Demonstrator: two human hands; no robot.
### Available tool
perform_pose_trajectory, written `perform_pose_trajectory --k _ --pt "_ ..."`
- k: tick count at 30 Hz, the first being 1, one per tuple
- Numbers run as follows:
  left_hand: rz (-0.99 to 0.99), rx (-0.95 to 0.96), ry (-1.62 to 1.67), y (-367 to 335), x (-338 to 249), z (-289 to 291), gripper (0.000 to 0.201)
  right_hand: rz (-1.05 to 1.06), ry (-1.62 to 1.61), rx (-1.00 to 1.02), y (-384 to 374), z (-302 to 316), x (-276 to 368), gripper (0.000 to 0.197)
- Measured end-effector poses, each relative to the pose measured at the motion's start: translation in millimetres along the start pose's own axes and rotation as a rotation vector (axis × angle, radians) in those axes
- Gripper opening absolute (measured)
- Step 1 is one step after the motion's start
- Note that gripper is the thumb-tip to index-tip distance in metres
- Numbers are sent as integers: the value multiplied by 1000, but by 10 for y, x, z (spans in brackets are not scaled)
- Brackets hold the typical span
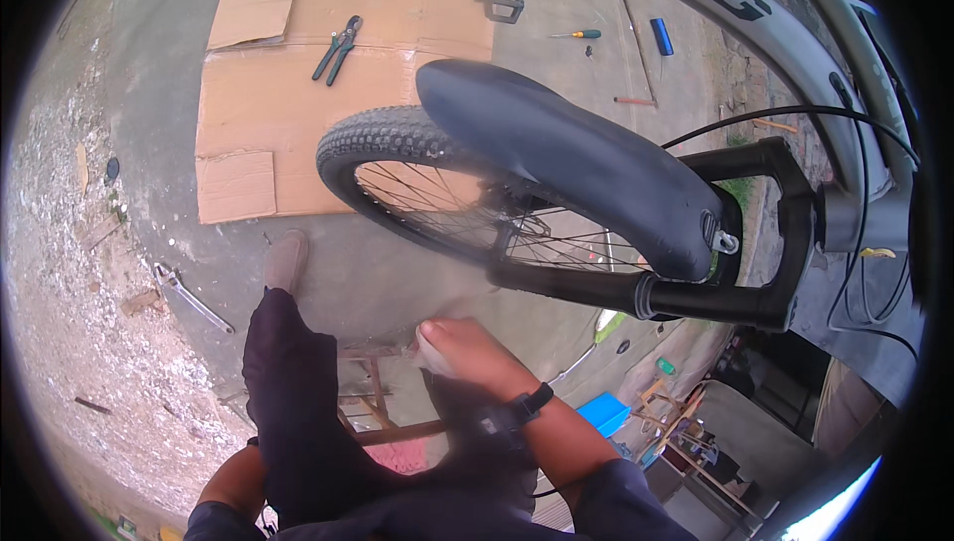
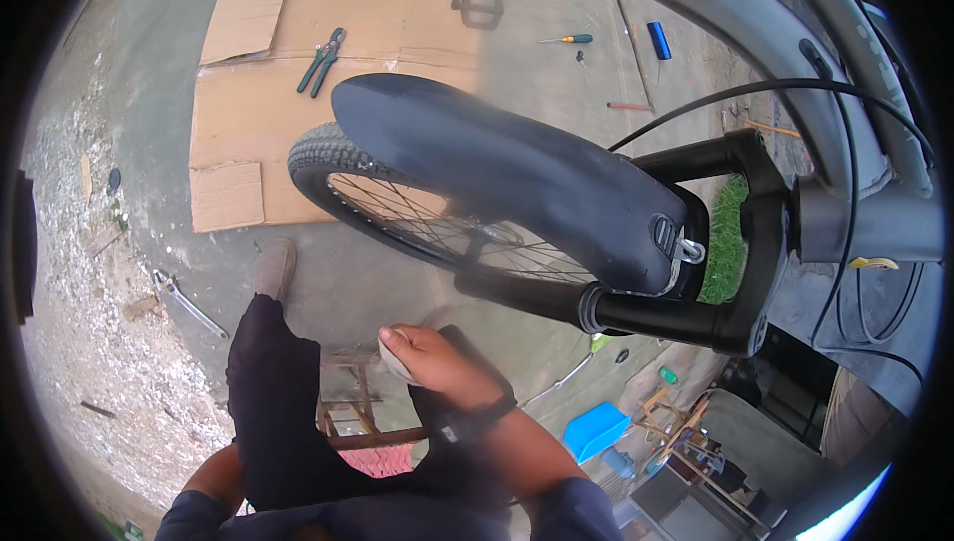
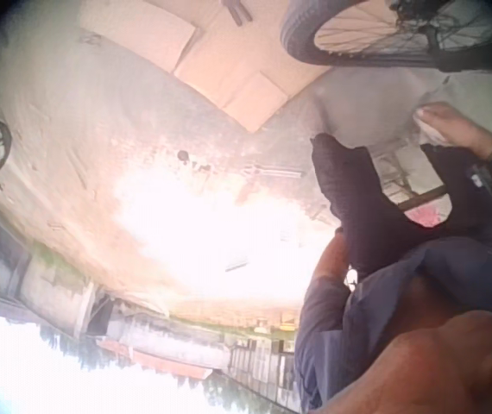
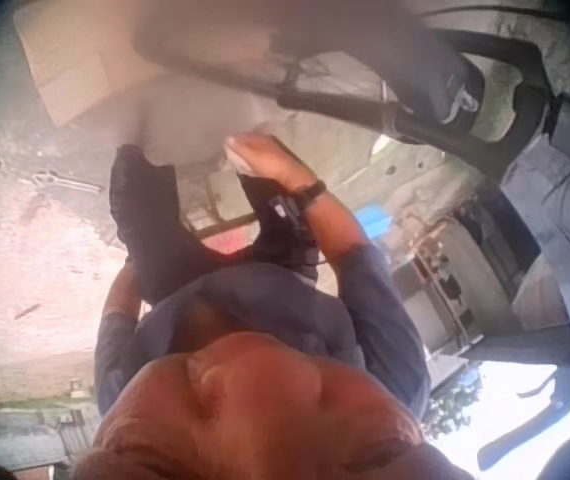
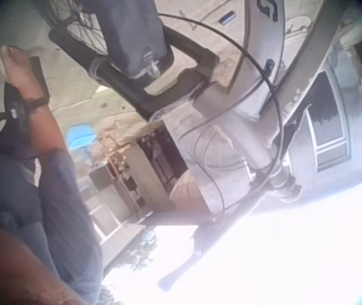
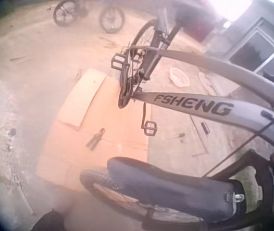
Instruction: The person cleans a bicycle by wiping different parts of the frame, wheels, and gears with a cloth, and then uses a screwdriver to work on the front fork area.
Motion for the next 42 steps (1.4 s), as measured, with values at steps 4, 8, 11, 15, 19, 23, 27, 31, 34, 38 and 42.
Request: perform_pose_trajectory --k 4,8,11,15,19,23,27,31,34,38,42 --pt "-30 -70 -6 -368 -98 285 43 94 -115 -46 -236 90 -11 55" --pt "-45 -138 -29 -566 -126 600 43 207 -217 -39 -509 126 -115 55" --pt "-43 -209 -31 -632 -53 866 43 300 -212 -33 -667 164 -78 55" --pt "-48 -306 -46 -570 167 1351 44 396 -270 -50 -654 228 5 55" --pt "-404 -450 -394 -344 52 1901 44 549 -239 -147 -522 300 104 55" --pt "-370 -781 185 282 -520 2854 43 636 -169 -269 -450 301 -13 63" --pt "-868 -1108 132 1629 -1775 2959 39 777 -275 -336 -89 58 124 65" --pt "-1459 -935 -102 3021 -3188 1516 42 789 -599 -226 428 -229 418 63" --pt "-1740 -779 -571 3532 -3658 138 53 912 -701 -149 755 -320 749 66" --pt "-1870 -1111 -695 3539 -3797 -361 56 1103 -792 39 1290 -583 1199 67" --pt "-1886 -1053 -667 3463 -4000 -289 53 1082 -745 81 1318 -502 1049 61"
Point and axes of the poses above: each hand's wrist, its own y-axis away from the middle knuckle, its own z-axis out of the back of the hand, x = y × z, the point moved 10 cm from there along -y, towards the middle knuckle, and after that the axes turned 5 degrees about y, right-handed, at the moved point
